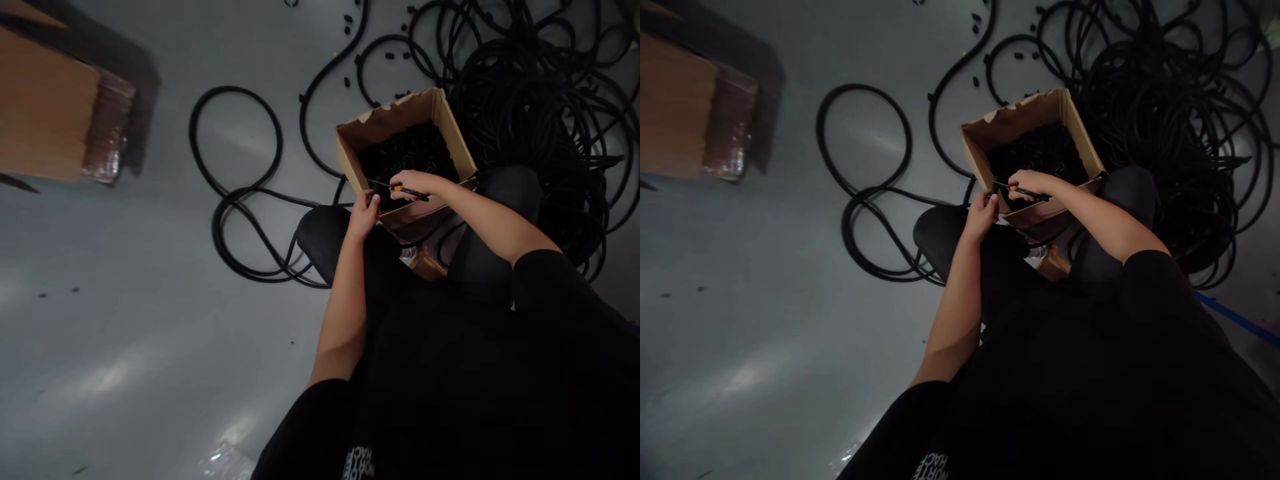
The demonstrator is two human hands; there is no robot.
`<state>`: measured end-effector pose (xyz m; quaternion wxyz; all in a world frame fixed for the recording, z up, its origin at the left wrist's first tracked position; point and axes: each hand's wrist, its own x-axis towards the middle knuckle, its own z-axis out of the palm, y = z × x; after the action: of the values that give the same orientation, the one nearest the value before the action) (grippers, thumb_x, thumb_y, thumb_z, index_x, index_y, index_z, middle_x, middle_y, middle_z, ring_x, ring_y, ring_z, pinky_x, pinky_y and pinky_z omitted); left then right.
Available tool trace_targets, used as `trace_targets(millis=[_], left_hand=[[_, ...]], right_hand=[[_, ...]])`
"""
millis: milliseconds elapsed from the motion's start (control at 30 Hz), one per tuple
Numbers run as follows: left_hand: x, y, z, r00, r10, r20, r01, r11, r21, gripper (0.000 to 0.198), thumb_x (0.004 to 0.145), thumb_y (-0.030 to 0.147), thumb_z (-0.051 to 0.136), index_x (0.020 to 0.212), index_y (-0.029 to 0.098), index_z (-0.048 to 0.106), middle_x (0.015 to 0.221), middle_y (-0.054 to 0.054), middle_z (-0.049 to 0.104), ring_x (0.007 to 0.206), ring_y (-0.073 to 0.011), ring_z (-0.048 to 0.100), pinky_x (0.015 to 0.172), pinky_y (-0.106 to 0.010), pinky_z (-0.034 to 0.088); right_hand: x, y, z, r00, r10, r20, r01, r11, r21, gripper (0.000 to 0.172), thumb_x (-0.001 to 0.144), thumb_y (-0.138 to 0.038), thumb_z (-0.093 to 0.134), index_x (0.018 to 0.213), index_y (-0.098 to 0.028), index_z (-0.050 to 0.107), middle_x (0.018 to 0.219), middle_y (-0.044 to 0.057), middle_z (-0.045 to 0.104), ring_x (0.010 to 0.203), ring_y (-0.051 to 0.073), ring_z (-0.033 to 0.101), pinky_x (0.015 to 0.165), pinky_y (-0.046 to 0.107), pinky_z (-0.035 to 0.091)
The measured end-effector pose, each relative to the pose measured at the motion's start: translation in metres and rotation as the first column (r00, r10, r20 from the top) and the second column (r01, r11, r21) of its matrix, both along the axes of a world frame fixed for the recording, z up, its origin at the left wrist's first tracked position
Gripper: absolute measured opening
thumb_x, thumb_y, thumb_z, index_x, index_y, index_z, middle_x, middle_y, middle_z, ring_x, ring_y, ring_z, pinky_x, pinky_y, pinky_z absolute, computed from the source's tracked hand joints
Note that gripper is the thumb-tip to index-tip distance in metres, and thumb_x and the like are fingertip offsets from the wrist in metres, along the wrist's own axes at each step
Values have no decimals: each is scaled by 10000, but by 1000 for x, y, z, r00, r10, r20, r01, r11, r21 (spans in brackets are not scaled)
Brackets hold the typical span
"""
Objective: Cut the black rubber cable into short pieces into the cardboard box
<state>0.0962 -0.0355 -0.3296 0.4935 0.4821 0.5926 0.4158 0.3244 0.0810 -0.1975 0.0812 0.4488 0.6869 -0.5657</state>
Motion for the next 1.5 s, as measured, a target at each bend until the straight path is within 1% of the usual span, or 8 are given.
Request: trace_targets(millis=[133,367,500,667,833,1000,1200,1500], left_hand=[[-8,1,-11,991,118,57,-114,991,-74,920,918,1103,930,1203,280,634,790,94,597,494,-75,449,495,-225,339],[-8,1,-15,999,-8,-33,8,1000,-12,867,979,1101,844,1125,271,643,786,42,651,567,-125,528,555,-259,419],[-8,0,-20,998,-31,-49,31,999,-10,881,975,1123,806,1148,268,677,777,27,657,588,-154,569,563,-271,427],[-16,7,-23,1000,-17,11,17,999,33,908,985,1153,771,1180,271,681,812,18,656,609,-163,599,567,-273,451],[-11,13,-26,997,-71,37,66,991,118,926,1003,1178,719,1237,282,697,839,16,653,635,-175,632,602,-288,511],[7,13,-28,994,-107,-32,111,984,141,951,1028,1197,631,1283,285,709,835,13,620,664,-197,623,627,-310,504],[13,10,-25,969,-216,-120,228,969,96,952,1087,1173,532,1272,261,734,831,-6,599,721,-223,615,703,-349,532],[9,13,-14,995,-75,67,76,997,-17,1016,929,1261,674,1145,268,709,822,9,555,667,-184,561,647,-323,500]], right_hand=[[-3,-2,4,1000,-10,-30,10,1000,5,292,1134,-83,832,921,-211,679,604,-75,601,547,130,592,612,229,453],[-1,-5,7,984,143,106,-143,990,-7,135,1204,-251,860,1103,-176,811,745,3,776,695,203,816,685,244,583],[-5,-5,14,971,175,160,-191,977,94,178,1182,-325,893,1108,-166,863,786,14,787,676,196,776,668,255,572],[-8,-14,35,981,89,173,-118,979,165,157,1101,-302,954,1123,-166,879,782,9,790,650,191,722,691,285,559],[9,-13,48,978,72,197,-133,939,317,197,1073,-274,941,1218,-140,948,962,59,888,921,239,824,876,323,551],[35,-9,29,984,123,127,-150,961,230,150,1086,-216,949,1210,-147,901,939,24,847,772,180,756,814,288,531],[35,-20,7,974,171,145,-213,912,350,255,1087,-160,886,1335,-99,887,1296,153,939,1055,252,795,920,306,529],[30,-19,3,991,97,88,-124,907,402,207,1043,-223,857,1230,-154,913,1188,99,931,1058,246,795,928,306,493]])
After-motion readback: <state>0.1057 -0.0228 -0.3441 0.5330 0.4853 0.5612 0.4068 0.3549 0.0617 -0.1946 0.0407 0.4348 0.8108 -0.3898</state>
